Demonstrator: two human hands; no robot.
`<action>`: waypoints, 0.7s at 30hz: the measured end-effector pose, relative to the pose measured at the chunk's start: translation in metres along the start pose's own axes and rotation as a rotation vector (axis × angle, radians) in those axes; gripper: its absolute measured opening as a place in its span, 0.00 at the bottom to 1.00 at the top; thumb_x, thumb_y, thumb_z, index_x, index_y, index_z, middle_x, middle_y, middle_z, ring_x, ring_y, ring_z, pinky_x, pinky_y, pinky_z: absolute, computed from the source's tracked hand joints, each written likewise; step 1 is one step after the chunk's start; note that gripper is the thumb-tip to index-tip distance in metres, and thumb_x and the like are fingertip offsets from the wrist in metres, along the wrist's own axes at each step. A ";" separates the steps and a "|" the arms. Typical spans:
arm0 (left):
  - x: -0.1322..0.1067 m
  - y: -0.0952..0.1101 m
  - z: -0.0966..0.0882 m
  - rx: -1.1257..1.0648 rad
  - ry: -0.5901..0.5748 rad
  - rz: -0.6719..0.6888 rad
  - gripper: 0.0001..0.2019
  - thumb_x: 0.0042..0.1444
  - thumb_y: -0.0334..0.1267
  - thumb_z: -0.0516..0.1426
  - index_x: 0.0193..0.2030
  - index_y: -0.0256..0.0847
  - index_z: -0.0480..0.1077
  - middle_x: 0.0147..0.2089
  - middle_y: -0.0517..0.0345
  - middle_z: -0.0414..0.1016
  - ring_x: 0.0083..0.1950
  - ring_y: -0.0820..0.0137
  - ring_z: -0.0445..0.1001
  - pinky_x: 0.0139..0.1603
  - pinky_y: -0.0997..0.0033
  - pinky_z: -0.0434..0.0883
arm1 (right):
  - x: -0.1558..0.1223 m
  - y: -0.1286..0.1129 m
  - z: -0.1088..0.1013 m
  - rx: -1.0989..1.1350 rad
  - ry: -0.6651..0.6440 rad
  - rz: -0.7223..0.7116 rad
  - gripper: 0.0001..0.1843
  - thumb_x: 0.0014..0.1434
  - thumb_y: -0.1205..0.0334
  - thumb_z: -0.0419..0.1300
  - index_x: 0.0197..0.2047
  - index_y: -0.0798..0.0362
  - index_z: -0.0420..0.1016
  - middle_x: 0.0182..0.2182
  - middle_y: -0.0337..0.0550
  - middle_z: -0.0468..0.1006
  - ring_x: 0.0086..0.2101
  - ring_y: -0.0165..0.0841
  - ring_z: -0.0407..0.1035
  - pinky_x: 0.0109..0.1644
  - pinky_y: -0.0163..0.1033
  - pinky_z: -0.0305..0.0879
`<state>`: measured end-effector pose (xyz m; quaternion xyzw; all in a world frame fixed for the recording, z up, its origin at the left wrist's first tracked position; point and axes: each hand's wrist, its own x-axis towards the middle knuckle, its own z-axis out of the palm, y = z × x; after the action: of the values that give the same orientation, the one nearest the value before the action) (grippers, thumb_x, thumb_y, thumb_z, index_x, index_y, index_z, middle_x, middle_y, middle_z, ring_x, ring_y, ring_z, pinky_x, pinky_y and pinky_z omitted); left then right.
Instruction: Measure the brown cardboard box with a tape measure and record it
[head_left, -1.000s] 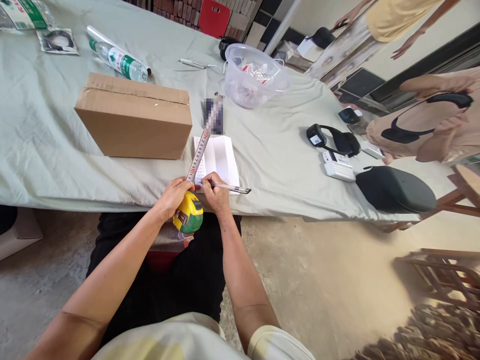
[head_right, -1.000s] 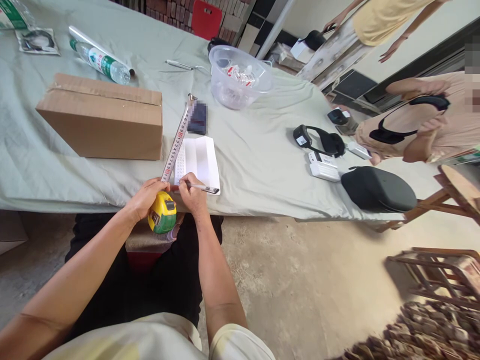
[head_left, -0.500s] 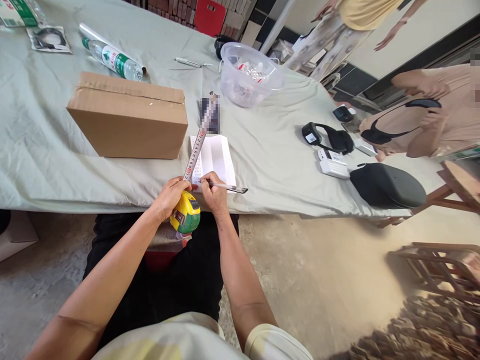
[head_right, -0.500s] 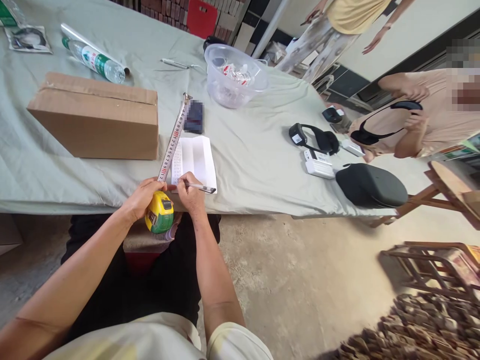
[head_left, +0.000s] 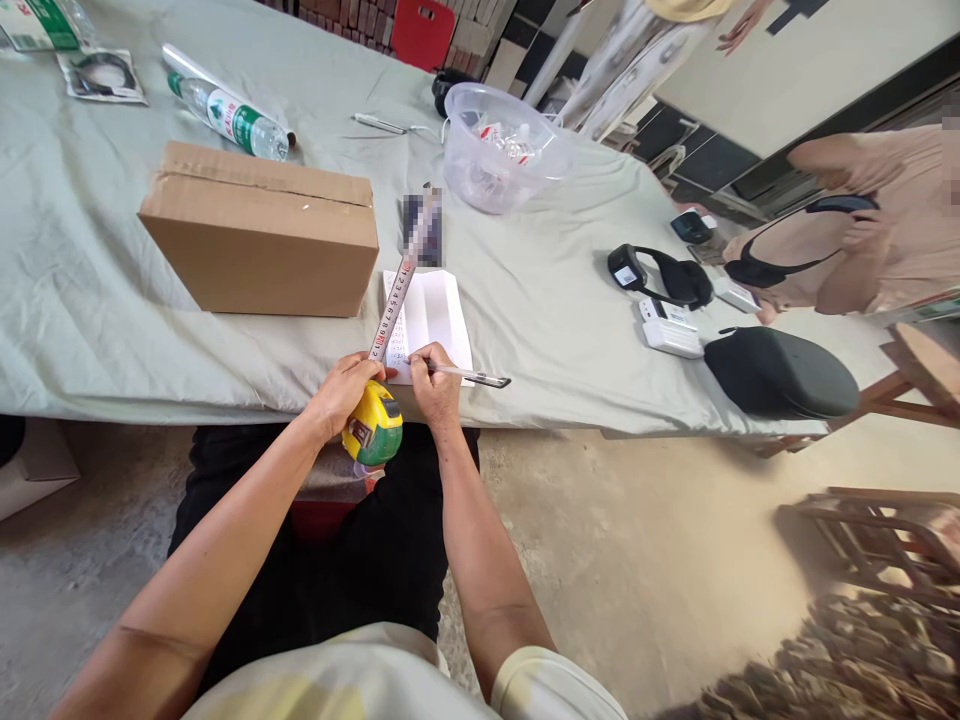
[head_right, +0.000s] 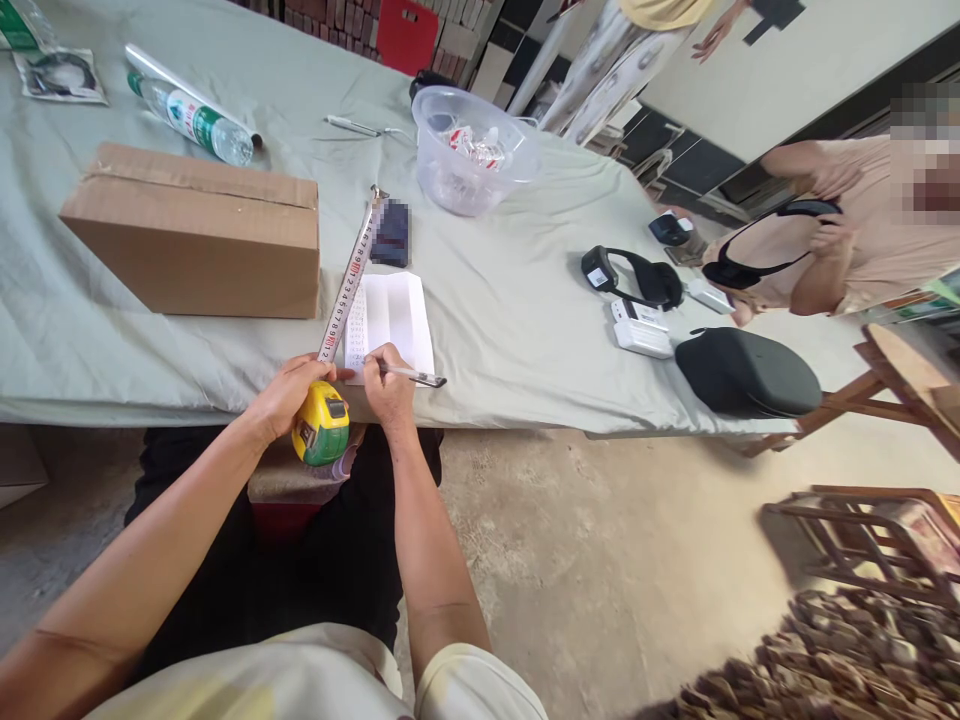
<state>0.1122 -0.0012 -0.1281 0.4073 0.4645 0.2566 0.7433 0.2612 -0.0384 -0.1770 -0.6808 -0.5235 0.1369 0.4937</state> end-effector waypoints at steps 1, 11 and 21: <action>0.000 0.000 0.000 0.006 0.008 0.001 0.04 0.43 0.37 0.57 0.24 0.39 0.65 0.31 0.58 0.75 0.25 0.73 0.68 0.25 0.75 0.65 | 0.000 0.000 0.000 -0.010 -0.003 -0.007 0.08 0.57 0.60 0.50 0.27 0.50 0.62 0.22 0.36 0.67 0.27 0.31 0.64 0.35 0.38 0.61; 0.004 -0.004 -0.001 -0.013 0.008 0.015 0.04 0.42 0.36 0.57 0.23 0.39 0.66 0.26 0.61 0.70 0.23 0.74 0.67 0.24 0.75 0.64 | 0.001 0.001 0.000 -0.003 -0.039 0.008 0.08 0.56 0.59 0.50 0.26 0.49 0.61 0.21 0.35 0.66 0.26 0.30 0.62 0.33 0.36 0.60; 0.002 -0.001 0.000 -0.042 -0.007 -0.037 0.05 0.41 0.35 0.57 0.25 0.39 0.64 0.37 0.54 0.79 0.24 0.73 0.71 0.24 0.74 0.65 | -0.002 0.005 -0.001 0.011 0.105 0.047 0.08 0.55 0.59 0.50 0.25 0.49 0.62 0.21 0.34 0.65 0.24 0.30 0.61 0.32 0.37 0.60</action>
<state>0.1131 -0.0006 -0.1294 0.3841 0.4638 0.2511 0.7578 0.2639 -0.0403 -0.1807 -0.6965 -0.4800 0.1151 0.5207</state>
